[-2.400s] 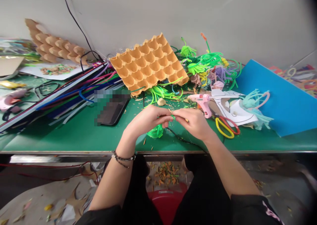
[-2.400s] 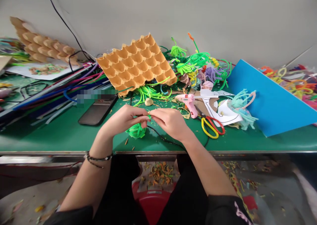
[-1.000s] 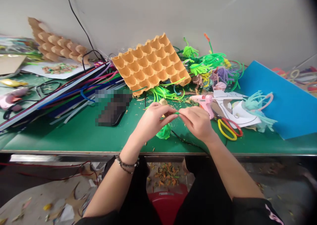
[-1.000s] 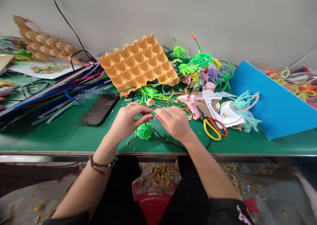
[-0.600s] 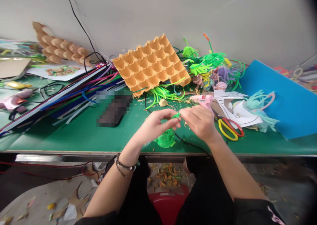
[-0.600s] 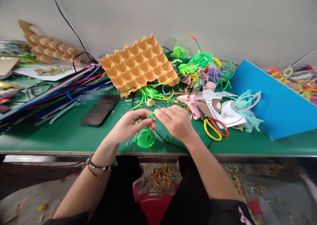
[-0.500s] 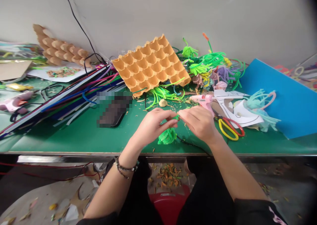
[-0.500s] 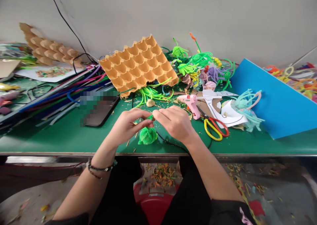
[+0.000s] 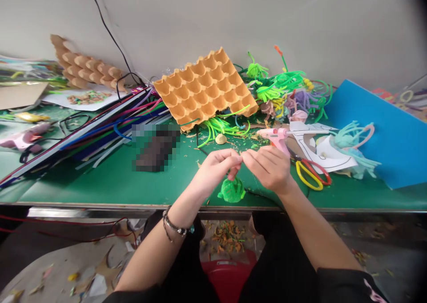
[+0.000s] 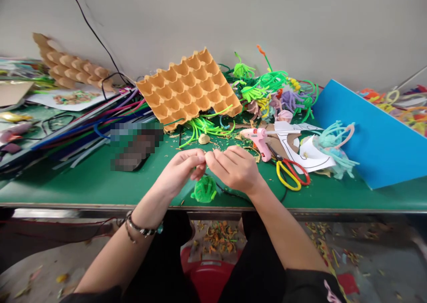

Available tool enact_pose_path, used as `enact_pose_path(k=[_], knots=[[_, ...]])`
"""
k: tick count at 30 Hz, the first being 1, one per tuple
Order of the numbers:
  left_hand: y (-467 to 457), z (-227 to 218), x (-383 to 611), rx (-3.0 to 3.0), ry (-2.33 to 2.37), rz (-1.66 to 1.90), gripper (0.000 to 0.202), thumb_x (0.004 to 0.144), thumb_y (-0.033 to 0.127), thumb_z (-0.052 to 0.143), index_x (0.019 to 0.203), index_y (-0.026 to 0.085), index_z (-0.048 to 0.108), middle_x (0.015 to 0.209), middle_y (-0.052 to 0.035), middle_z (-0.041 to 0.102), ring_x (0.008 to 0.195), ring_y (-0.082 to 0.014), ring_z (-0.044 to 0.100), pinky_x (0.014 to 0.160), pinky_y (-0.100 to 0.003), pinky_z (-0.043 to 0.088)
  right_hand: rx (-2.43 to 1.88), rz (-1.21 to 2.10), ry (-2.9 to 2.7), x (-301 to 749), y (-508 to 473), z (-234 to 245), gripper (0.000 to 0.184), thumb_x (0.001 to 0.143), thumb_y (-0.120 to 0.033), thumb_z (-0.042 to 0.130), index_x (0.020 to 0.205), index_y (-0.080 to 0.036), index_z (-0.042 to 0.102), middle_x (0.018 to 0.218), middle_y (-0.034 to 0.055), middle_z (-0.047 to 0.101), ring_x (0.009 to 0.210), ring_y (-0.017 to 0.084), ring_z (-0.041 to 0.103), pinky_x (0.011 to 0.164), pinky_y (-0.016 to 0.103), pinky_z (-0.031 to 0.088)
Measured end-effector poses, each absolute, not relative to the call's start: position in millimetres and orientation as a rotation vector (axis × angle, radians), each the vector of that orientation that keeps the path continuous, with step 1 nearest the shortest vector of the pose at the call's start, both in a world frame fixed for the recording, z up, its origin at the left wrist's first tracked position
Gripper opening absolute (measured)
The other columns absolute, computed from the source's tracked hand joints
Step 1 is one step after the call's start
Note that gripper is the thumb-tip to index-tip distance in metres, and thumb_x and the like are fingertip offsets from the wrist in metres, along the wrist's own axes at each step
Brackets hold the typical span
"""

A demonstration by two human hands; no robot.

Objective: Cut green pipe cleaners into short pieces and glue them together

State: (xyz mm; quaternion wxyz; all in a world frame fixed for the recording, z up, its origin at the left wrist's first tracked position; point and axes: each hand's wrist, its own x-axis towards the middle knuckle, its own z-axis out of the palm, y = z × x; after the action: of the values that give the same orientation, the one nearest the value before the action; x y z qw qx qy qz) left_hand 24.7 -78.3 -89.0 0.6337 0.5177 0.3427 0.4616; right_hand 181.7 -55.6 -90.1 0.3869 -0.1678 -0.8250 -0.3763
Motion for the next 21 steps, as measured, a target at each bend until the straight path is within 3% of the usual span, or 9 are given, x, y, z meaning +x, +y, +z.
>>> enact_pose_path(k=[2,5,15,21], knots=[[-79.9,-88.9,28.3,1.217,0.843,1.128,0.023,0.072,0.029,0.052,0.054,0.016,0.048,0.040,0.0069,0.042,0.039,-0.0031,0.036,0.044,-0.019,0.027,-0.439,-0.949,-2.095,182.0,-54.5,-91.2,0.007,0.081,-0.010,0.057,0.087,-0.011,0.061,0.071,0.0039,0.069,0.060,0.011,0.059,0.064,0.026,0.046],[-81.2,-90.6,32.7,1.067,0.823,1.172,0.022,0.070,0.026,0.049,0.051,0.016,0.042,0.041,0.0081,0.033,0.039,-0.0025,0.030,0.042,-0.019,0.022,-0.436,-0.940,-2.097,181.4,-53.6,-91.9,0.006,0.081,-0.010,0.058,0.085,-0.011,0.062,0.072,0.0039,0.069,0.061,0.011,0.058,0.064,0.026,0.046],[-77.0,-81.6,35.1,0.781,0.782,0.966,0.015,0.063,0.019,0.039,0.053,0.019,0.027,0.047,0.0063,0.019,0.041,-0.0046,0.017,0.038,-0.020,0.014,-0.396,-1.011,-2.098,180.9,-57.2,-93.9,0.010,0.082,-0.013,0.058,0.087,-0.018,0.065,0.075,0.0002,0.069,0.063,0.010,0.057,0.068,0.027,0.045],[-76.3,-90.8,29.2,1.234,0.822,1.044,0.023,0.075,0.028,0.039,0.055,0.019,0.032,0.047,0.0061,0.026,0.043,-0.0063,0.025,0.045,-0.023,0.024,-0.477,-0.727,-2.132,181.5,-53.4,-94.3,0.010,0.084,-0.012,0.054,0.087,-0.016,0.063,0.073,0.0012,0.069,0.064,0.010,0.058,0.066,0.025,0.044]])
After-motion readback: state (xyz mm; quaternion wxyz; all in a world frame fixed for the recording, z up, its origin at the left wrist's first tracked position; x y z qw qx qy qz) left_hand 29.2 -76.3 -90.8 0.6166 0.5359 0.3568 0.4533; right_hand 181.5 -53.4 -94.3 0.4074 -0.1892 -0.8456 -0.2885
